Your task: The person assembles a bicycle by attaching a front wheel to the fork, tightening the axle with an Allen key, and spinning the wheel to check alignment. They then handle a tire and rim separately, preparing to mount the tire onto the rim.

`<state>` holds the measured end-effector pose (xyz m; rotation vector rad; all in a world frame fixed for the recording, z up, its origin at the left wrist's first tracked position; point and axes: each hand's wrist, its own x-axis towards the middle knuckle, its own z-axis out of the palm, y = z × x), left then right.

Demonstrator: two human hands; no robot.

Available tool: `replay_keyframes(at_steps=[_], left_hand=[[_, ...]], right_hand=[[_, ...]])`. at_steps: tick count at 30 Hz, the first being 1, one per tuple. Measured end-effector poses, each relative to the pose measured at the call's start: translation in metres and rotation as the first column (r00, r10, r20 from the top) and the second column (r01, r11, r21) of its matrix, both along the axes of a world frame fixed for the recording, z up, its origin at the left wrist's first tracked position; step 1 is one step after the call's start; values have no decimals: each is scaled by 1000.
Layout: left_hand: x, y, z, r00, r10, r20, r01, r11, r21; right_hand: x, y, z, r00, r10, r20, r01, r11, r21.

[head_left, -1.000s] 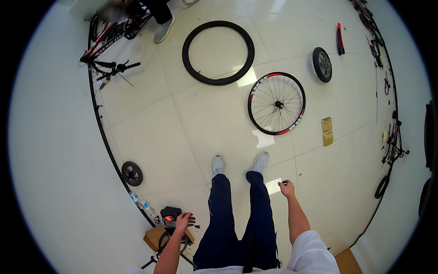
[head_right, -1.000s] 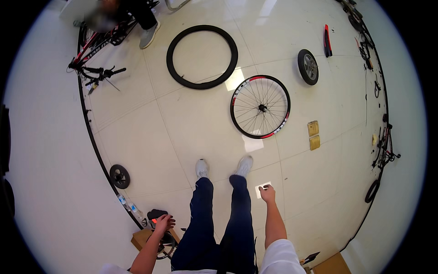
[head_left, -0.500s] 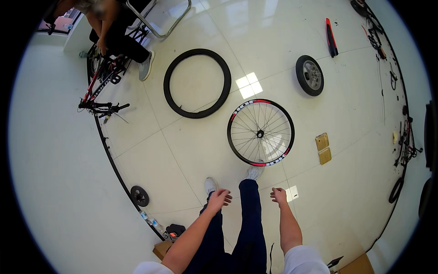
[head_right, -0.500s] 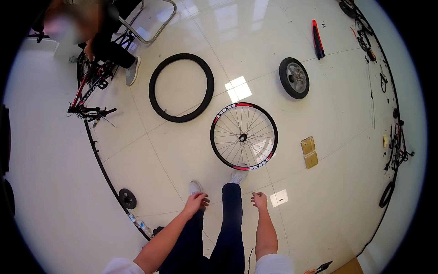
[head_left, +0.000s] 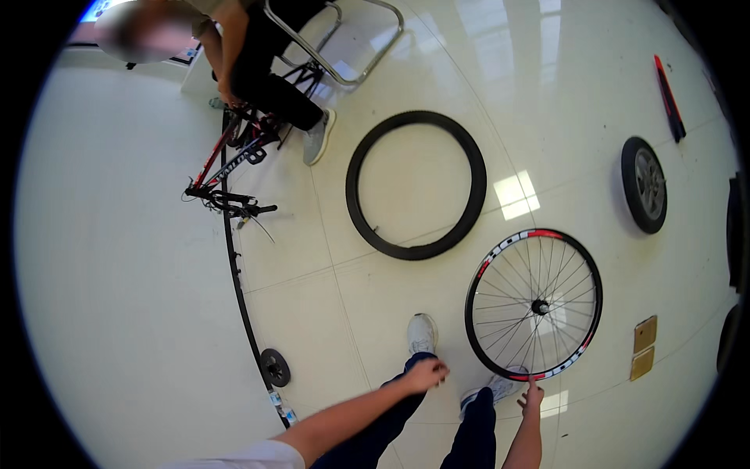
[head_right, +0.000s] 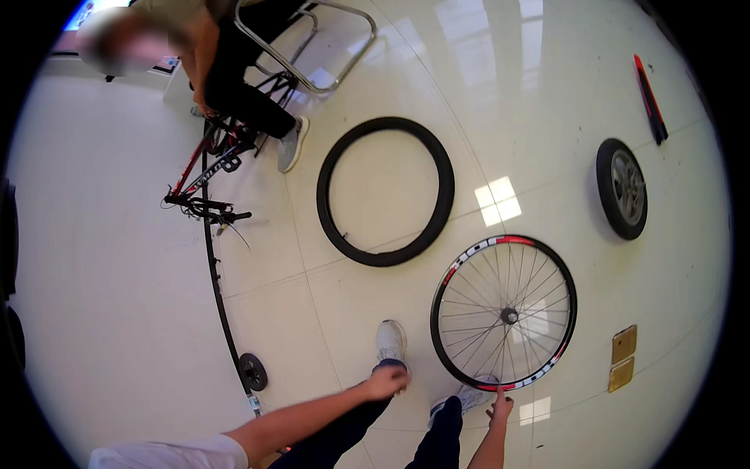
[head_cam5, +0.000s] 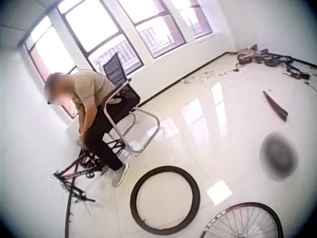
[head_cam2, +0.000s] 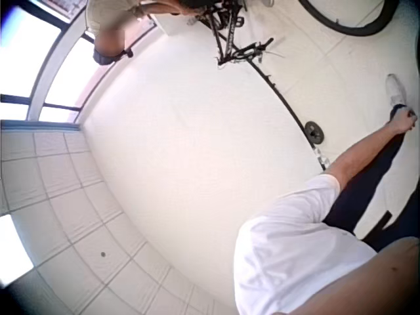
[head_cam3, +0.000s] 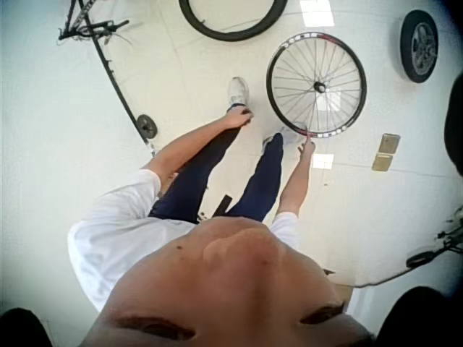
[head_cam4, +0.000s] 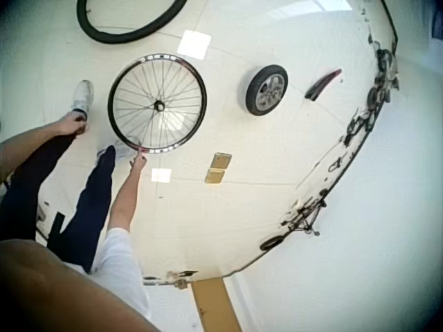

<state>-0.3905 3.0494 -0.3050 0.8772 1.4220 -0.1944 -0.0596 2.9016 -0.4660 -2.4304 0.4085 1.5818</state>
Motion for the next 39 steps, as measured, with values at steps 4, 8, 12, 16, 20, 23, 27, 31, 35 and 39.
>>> replay_keyframes(at_steps=[4,8,12,16,20,23,27,31,35,39], left_hand=[[-72,112,-104,908,-169,-384,286,919,271],[-67,202,-145,660,-242,-711,624,705,339],[-57,225,-171,571,-275,-773,684,681,263],[-62,225,-178,558,-308,-771,669,716,199],[-66,225,-152,564,-387,-730,691,705,160],[-83,222,-164,571,-373,-731,651,748,127],[-72,236,-166,602,-368,-709,660,729,182],[-94,234,-159,669,-411,-619,693,646,320],[-84,209,-78,801,-372,-468,594,583,554],[-95,206,46,898,-250,-363,439,562,701]], right_hand=[[-11,18,-27,972,-225,-66,230,971,73],[5,7,-48,893,-450,-27,443,863,243],[18,21,-52,864,-497,-83,498,815,297],[13,39,-25,828,-558,-56,526,738,423],[-8,60,49,837,-544,54,478,776,411],[-16,89,108,868,-497,24,427,770,475],[-7,120,181,901,-433,14,302,651,696],[-37,180,239,934,-358,-6,214,545,810],[-53,213,279,901,-403,-159,351,463,814],[-81,240,350,940,-328,92,143,626,767]])
